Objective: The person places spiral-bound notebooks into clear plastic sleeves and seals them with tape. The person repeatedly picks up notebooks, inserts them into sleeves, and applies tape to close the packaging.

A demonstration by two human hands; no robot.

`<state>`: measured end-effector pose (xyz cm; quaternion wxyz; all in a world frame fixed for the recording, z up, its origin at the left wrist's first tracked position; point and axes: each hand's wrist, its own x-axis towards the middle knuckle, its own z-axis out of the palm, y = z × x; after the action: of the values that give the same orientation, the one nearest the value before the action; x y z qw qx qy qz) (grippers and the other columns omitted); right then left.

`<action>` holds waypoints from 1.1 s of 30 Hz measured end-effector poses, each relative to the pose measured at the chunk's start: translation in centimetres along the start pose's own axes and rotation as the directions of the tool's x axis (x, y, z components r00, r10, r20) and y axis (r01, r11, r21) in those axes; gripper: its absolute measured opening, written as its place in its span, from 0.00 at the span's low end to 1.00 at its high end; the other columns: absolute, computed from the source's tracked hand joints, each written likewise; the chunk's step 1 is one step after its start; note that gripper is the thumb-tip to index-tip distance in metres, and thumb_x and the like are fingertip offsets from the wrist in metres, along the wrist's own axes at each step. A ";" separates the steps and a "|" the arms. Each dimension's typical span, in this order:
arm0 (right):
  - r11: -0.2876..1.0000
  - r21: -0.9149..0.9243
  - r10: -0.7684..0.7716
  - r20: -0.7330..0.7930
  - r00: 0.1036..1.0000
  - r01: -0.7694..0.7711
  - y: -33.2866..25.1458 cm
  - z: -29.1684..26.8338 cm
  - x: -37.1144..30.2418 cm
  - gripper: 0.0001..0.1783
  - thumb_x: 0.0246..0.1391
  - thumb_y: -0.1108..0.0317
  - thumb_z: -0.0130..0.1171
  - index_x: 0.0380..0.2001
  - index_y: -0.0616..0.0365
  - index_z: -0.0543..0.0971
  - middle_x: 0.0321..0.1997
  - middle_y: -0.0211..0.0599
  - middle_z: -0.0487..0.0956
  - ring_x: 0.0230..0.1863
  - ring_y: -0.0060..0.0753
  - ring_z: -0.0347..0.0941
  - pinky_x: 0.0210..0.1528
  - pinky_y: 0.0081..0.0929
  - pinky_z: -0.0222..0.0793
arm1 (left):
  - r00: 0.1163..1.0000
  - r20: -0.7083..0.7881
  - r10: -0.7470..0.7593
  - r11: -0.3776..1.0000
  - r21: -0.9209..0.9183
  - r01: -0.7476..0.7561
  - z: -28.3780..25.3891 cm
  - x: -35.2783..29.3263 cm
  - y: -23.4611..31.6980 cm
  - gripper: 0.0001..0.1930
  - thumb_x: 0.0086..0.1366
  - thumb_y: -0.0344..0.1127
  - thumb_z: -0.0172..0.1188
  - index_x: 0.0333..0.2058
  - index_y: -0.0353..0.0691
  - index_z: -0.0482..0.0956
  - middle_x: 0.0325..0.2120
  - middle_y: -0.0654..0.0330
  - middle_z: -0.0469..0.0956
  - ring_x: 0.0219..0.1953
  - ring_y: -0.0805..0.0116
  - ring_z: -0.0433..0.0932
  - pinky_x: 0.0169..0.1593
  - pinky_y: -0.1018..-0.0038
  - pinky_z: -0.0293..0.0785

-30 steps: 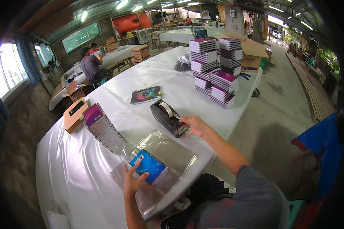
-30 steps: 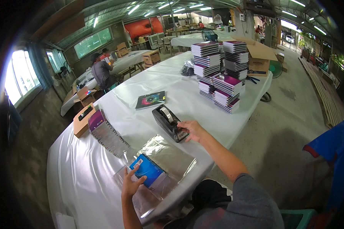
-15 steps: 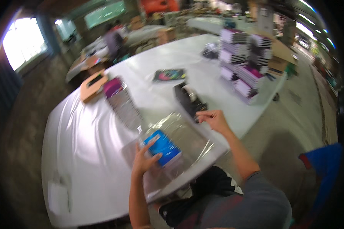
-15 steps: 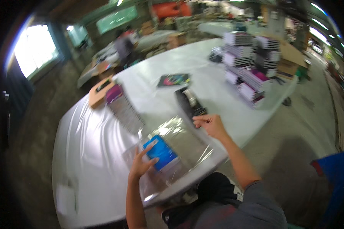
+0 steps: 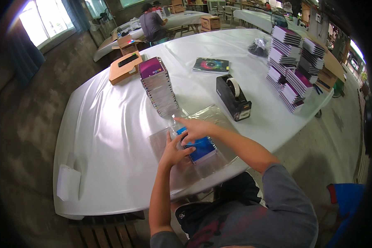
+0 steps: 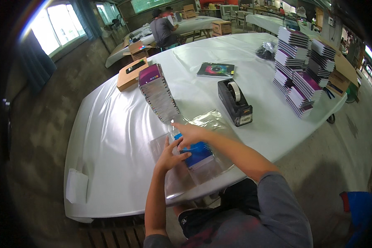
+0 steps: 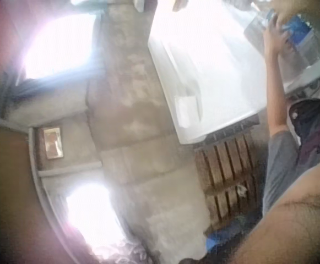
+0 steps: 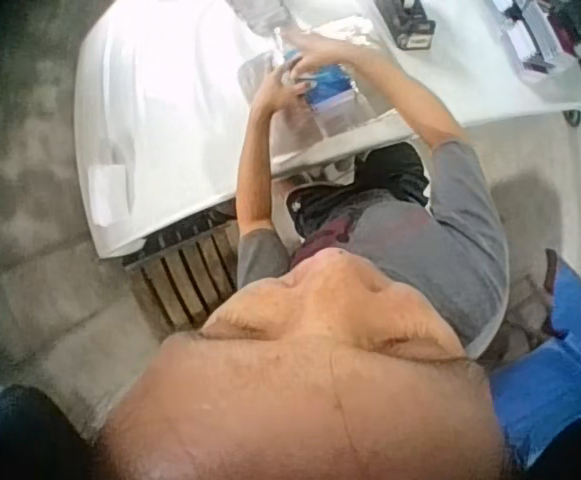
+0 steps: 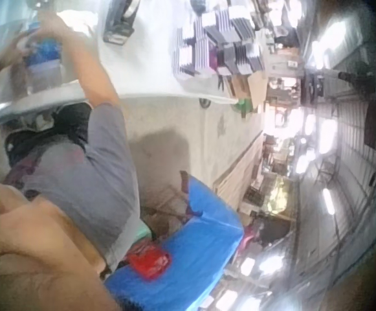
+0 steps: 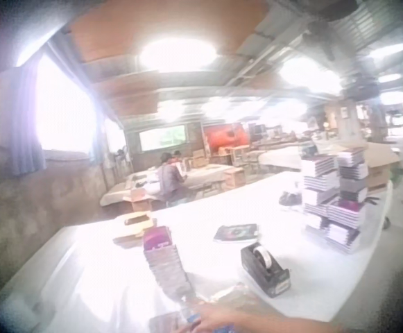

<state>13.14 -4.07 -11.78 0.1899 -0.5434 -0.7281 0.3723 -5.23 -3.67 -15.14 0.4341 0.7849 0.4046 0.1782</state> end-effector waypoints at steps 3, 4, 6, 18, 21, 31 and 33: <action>0.973 -0.200 0.106 -0.034 0.994 -0.111 -1.7 -0.2 -0.5 0.61 0.34 0.64 0.71 0.66 0.55 0.43 0.25 0.45 0.80 0.23 0.37 0.78 0.28 0.29 0.73 | 1.000 0.005 0.000 1.000 -0.009 0.000 0.0 -0.2 0.4 0.39 0.45 0.47 0.72 0.58 0.47 0.67 0.61 0.38 0.54 0.68 0.48 0.37 0.65 0.59 0.47; 0.955 -0.255 0.148 -0.046 0.988 -0.155 -2.5 -0.4 -0.8 0.62 0.33 0.63 0.72 0.66 0.55 0.42 0.25 0.45 0.80 0.23 0.38 0.78 0.29 0.30 0.73 | 1.000 -0.007 -0.027 1.000 -0.001 0.027 -0.1 -0.4 0.5 0.39 0.45 0.46 0.72 0.58 0.47 0.67 0.61 0.36 0.53 0.68 0.48 0.37 0.65 0.60 0.47; 0.936 -0.319 0.133 -0.081 0.988 -0.152 -3.1 -0.1 -0.9 0.63 0.31 0.64 0.72 0.66 0.54 0.41 0.26 0.44 0.80 0.25 0.40 0.78 0.29 0.32 0.73 | 0.998 -0.012 -0.057 0.998 0.024 0.057 -0.2 -0.4 0.4 0.39 0.45 0.46 0.72 0.57 0.46 0.67 0.62 0.34 0.50 0.68 0.48 0.38 0.65 0.61 0.48; 0.924 -0.262 0.175 -0.356 0.918 -0.278 1.8 -0.9 -5.3 0.60 0.31 0.45 0.70 0.65 0.51 0.49 0.46 0.56 0.74 0.52 0.53 0.70 0.51 0.47 0.67 | 0.999 0.043 -0.020 0.991 -0.130 0.025 -0.2 0.5 -2.0 0.46 0.47 0.43 0.71 0.63 0.46 0.55 0.60 0.38 0.55 0.60 0.49 0.60 0.53 0.62 0.69; 0.935 0.043 0.355 -0.045 0.934 -0.353 7.7 0.8 -4.1 0.55 0.39 0.33 0.60 0.58 0.70 0.60 0.55 0.61 0.68 0.57 0.57 0.65 0.56 0.44 0.63 | 0.985 -0.041 -0.167 0.959 -0.239 0.152 1.3 -0.3 -0.4 0.57 0.48 0.44 0.71 0.65 0.38 0.38 0.59 0.38 0.57 0.56 0.52 0.65 0.50 0.65 0.71; 0.638 0.706 -0.095 -0.325 0.941 0.308 2.6 3.2 -8.8 0.50 0.45 0.71 0.67 0.65 0.54 0.48 0.56 0.43 0.64 0.58 0.34 0.62 0.57 0.29 0.60 | 0.852 -0.506 0.135 0.800 -0.451 -0.394 5.1 -4.9 3.9 0.55 0.52 0.43 0.69 0.65 0.37 0.34 0.65 0.46 0.44 0.63 0.55 0.53 0.63 0.64 0.53; 0.774 0.533 -0.197 -0.310 0.930 0.342 2.1 3.3 -9.7 0.51 0.46 0.69 0.67 0.66 0.54 0.44 0.59 0.42 0.62 0.59 0.34 0.60 0.59 0.29 0.58 | 0.768 -0.612 0.190 0.822 -0.329 -0.466 5.7 -5.7 5.2 0.54 0.49 0.34 0.69 0.66 0.38 0.38 0.64 0.48 0.46 0.62 0.56 0.55 0.62 0.64 0.55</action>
<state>15.52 -13.95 -14.29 0.4826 -0.3893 -0.6229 0.4770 -2.56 -12.75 -13.65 0.4326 0.6319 0.3096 0.5636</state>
